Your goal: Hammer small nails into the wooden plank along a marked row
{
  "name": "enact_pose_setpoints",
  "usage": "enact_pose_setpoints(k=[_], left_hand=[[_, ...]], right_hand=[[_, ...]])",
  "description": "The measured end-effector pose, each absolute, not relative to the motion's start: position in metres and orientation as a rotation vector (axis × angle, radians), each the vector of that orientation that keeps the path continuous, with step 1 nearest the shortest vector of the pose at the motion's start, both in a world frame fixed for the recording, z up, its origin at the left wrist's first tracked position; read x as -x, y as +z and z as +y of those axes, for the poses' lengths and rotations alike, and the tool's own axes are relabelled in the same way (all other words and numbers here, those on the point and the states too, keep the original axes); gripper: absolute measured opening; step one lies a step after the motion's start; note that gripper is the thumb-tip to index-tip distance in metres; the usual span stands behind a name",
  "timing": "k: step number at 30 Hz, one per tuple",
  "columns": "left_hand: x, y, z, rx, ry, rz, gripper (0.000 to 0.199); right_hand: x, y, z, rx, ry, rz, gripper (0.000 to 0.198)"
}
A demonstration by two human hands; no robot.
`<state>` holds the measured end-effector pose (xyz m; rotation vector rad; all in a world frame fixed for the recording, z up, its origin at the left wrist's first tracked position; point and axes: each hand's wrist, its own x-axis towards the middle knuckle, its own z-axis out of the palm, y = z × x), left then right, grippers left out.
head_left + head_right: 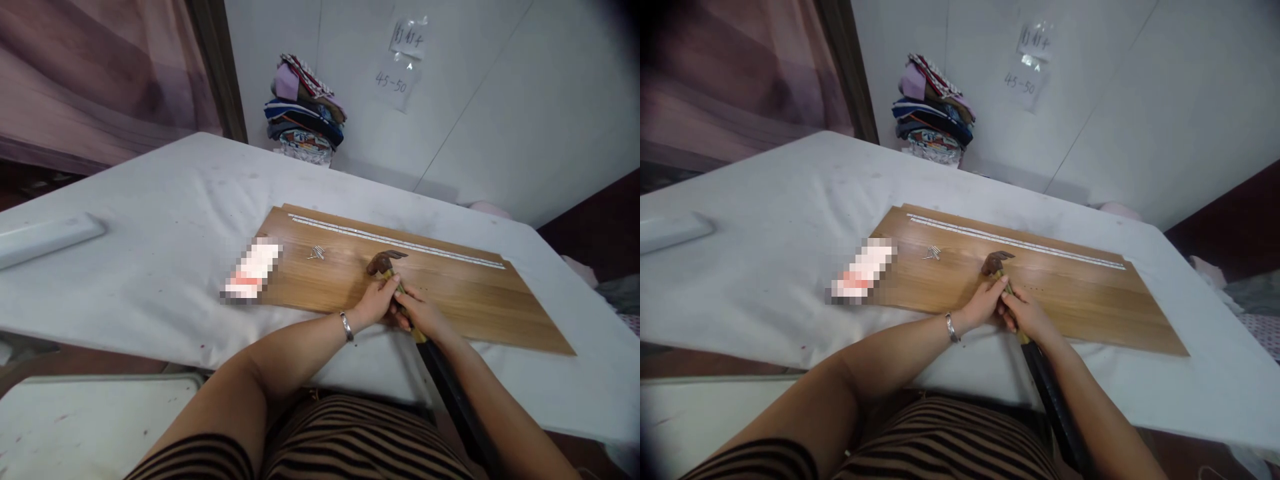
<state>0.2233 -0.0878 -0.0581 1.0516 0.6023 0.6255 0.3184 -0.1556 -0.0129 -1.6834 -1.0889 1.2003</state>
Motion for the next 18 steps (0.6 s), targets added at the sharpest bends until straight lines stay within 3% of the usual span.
enact_pose_setpoints(k=[18], left_hand=[[-0.2224, -0.0595, -0.088, -1.116, 0.617, 0.591, 0.055]], right_hand=[[-0.3178, -0.0166, -0.1554, 1.65, 1.194, -1.054, 0.03]])
